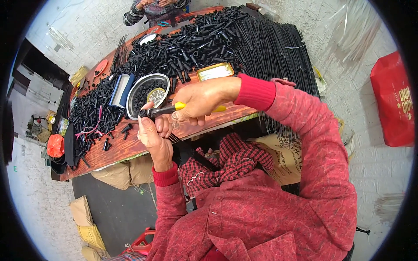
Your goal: The recorder is trimming and sorting black wire bundles at a manufacturing workbench using wire cutters.
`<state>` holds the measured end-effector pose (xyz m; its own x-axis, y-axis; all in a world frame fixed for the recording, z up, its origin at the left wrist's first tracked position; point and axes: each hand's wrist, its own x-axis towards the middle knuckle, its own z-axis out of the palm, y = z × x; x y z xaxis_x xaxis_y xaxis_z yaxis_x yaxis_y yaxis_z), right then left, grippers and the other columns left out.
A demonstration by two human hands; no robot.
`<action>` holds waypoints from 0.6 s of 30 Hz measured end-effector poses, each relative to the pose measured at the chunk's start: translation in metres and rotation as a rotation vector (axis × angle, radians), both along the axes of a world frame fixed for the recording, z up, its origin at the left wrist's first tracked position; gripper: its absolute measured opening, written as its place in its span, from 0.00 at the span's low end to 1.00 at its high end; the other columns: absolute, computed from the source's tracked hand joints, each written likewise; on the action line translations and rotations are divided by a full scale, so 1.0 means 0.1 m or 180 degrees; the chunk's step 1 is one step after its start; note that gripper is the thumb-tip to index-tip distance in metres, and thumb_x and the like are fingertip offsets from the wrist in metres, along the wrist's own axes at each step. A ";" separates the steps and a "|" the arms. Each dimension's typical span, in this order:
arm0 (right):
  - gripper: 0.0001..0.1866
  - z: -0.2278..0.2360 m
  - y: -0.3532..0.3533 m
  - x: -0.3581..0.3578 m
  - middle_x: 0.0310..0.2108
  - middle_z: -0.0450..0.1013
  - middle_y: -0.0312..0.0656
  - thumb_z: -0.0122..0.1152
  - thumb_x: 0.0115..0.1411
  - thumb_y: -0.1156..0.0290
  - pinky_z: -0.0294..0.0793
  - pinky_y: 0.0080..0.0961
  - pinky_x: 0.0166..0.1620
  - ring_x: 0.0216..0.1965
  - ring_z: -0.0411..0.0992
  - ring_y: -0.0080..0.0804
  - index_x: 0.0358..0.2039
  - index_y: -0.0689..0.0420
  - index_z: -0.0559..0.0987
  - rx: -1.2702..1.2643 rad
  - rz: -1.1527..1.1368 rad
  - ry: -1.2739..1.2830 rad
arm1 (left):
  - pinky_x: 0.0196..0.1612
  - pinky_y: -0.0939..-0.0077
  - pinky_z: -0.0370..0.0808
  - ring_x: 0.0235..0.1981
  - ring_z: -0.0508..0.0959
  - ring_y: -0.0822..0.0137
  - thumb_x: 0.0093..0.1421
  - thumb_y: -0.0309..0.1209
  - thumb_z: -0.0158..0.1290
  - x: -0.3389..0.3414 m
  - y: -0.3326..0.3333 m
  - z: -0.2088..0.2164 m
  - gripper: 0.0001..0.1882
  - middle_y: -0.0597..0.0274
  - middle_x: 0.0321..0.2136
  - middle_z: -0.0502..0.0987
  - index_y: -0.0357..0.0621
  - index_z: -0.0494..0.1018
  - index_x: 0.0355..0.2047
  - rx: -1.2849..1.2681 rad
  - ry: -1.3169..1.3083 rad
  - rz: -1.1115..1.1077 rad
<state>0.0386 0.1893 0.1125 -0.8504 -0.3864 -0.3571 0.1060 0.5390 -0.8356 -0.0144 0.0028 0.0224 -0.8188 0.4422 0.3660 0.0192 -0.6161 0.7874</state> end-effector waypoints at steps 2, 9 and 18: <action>0.16 -0.01 0.03 -0.04 0.28 0.74 0.39 0.49 0.70 0.61 0.78 0.24 0.33 0.28 0.75 0.25 0.38 0.65 0.73 -0.0098 0.0122 -0.0106 | 0.18 0.86 0.52 0.16 0.55 0.81 0.71 0.47 0.44 0.01 -0.02 0.01 0.25 0.73 0.18 0.57 0.36 0.64 0.53 0.0008 -0.0041 -0.0004; 0.16 0.14 0.02 -0.06 0.28 0.75 0.39 0.48 0.70 0.61 0.78 0.24 0.34 0.29 0.76 0.26 0.38 0.63 0.75 -0.0162 0.0062 -0.0344 | 0.17 0.86 0.51 0.15 0.56 0.82 0.71 0.47 0.43 -0.01 -0.01 0.00 0.24 0.72 0.18 0.57 0.37 0.65 0.51 -0.0038 0.0049 0.0027; 0.19 0.34 0.05 -0.13 0.29 0.77 0.38 0.47 0.70 0.60 0.78 0.24 0.34 0.29 0.76 0.23 0.34 0.62 0.78 0.0275 0.0128 -0.0615 | 0.17 0.85 0.51 0.15 0.55 0.81 0.71 0.46 0.43 -0.01 0.05 -0.01 0.21 0.73 0.17 0.57 0.39 0.64 0.51 -0.0176 0.0058 0.0155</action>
